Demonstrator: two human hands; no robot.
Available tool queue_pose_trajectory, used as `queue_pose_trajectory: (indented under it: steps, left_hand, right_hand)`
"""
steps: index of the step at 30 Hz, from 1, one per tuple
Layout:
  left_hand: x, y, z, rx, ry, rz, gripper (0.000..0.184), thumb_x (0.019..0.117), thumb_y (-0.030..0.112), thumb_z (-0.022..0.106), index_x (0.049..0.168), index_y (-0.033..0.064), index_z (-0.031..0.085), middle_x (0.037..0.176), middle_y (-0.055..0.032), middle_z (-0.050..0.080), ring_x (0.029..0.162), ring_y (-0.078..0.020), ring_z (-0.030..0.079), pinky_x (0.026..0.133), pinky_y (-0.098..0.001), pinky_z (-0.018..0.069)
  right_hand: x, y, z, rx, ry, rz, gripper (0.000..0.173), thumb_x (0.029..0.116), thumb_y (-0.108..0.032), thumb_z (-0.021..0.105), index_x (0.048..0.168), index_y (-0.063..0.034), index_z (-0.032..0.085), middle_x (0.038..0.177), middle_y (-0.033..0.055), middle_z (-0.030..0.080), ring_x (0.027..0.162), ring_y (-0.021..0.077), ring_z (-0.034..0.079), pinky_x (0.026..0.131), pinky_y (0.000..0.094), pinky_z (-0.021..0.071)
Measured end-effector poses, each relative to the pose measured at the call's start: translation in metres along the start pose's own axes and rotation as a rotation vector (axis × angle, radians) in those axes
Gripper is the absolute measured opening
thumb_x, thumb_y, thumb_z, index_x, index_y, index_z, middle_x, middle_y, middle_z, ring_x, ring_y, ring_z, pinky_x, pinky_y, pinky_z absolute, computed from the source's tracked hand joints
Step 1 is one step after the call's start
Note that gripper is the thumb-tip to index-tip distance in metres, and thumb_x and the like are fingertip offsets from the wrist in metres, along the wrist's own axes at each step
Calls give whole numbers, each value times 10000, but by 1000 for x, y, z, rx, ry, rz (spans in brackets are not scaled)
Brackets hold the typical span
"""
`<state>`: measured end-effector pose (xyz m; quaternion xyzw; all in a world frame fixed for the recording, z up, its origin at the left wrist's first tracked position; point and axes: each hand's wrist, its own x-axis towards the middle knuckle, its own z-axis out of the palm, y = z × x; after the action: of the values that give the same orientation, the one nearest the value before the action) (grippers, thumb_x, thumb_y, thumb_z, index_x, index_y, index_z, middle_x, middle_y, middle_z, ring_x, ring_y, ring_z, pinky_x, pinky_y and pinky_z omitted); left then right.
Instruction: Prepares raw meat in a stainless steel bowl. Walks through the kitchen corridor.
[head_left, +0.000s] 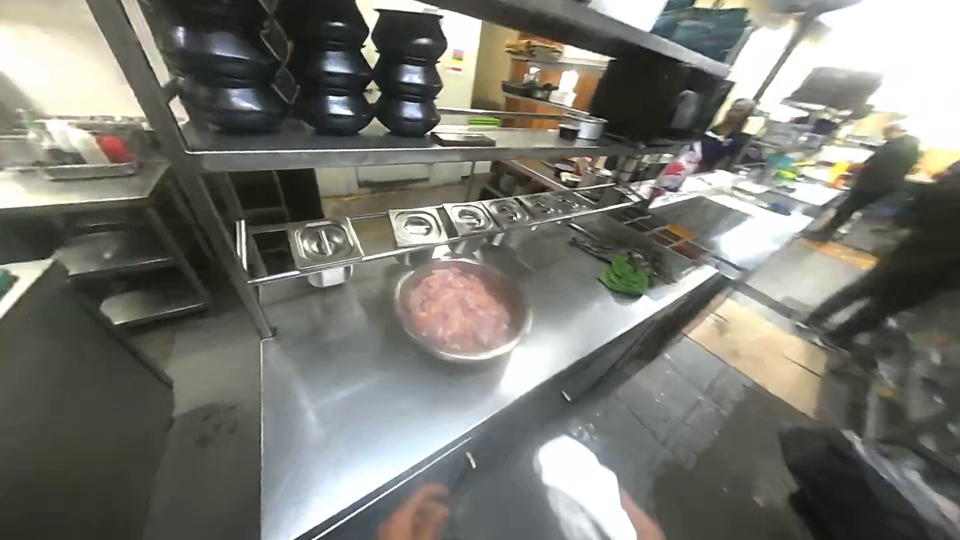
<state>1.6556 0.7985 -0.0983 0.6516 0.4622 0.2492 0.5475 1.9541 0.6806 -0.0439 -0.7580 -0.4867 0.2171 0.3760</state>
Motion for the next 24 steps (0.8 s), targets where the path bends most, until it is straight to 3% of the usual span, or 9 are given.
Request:
queue_pose_trajectory:
  steps: [2,4,7,9,12,14,17,21,24]
  left_hand:
    - [46,7,-13,-147,149,-97,386,1031,143,562,1389,-3,555,1165,-177,710,1013,-283,713,901,-479,583]
    - [100,18,-30,-244,295,-141,483,1026,198,589,1461,16,479,1248,-192,661,1072,-284,684,916,-472,572]
    - [197,41,-55,-368,503,-106,705,973,171,678,1549,-10,313,1476,-257,485,1300,-344,558,1043,-478,508]
    - [263,48,-69,-387,600,-103,799,931,122,721,1568,-20,260,1533,-272,411,1373,-355,482,1103,-480,453]
    - [330,46,-79,-220,692,-217,791,904,43,698,1580,20,289,1511,-252,459,1365,-352,502,1113,-510,443]
    - [347,48,-84,-167,740,-252,738,902,-2,656,1566,14,333,1490,-244,493,1361,-342,514,1122,-497,435]
    - [356,43,-89,-183,762,-234,647,920,14,648,1522,0,414,1427,-241,552,1304,-330,563,1099,-491,455]
    - [362,42,-97,-190,729,-265,589,957,76,661,1506,26,455,1400,-232,575,1289,-332,570,1086,-513,460]
    - [363,35,-100,-170,716,-271,600,942,62,654,1511,80,463,1377,-207,597,1244,-310,604,1044,-517,496]
  right_hand:
    - [99,-43,-10,-123,0,-203,449,886,-57,653,1298,117,610,1131,266,711,1074,366,699,981,567,532]
    - [197,-72,-3,-261,7,-368,397,896,-58,658,1275,61,655,1119,237,727,1056,381,710,951,587,546]
    - [329,-110,23,-518,-118,-348,464,924,-20,676,1383,-14,605,1273,249,669,1170,451,645,995,644,493]
    - [403,-109,53,-666,-157,-358,544,914,-19,689,1441,-80,572,1378,202,629,1237,453,606,969,659,500]
    - [486,-61,102,-912,-291,-365,592,953,-49,628,1522,-141,491,1564,144,483,1408,449,465,988,669,489]
    - [489,-42,133,-972,-449,-249,647,964,-69,578,1582,-93,389,1640,192,352,1498,463,325,1135,676,352]
    - [440,-52,148,-801,-717,-36,477,957,-137,599,1422,-34,562,1383,262,599,1290,454,565,1050,644,439]
    - [428,-63,121,-367,-1145,-170,327,969,-50,594,1273,62,634,1262,274,641,1207,366,605,1064,522,448]
    - [463,-78,101,-389,-1052,-229,394,966,-42,589,1348,51,604,1340,277,612,1277,377,577,1120,518,423]
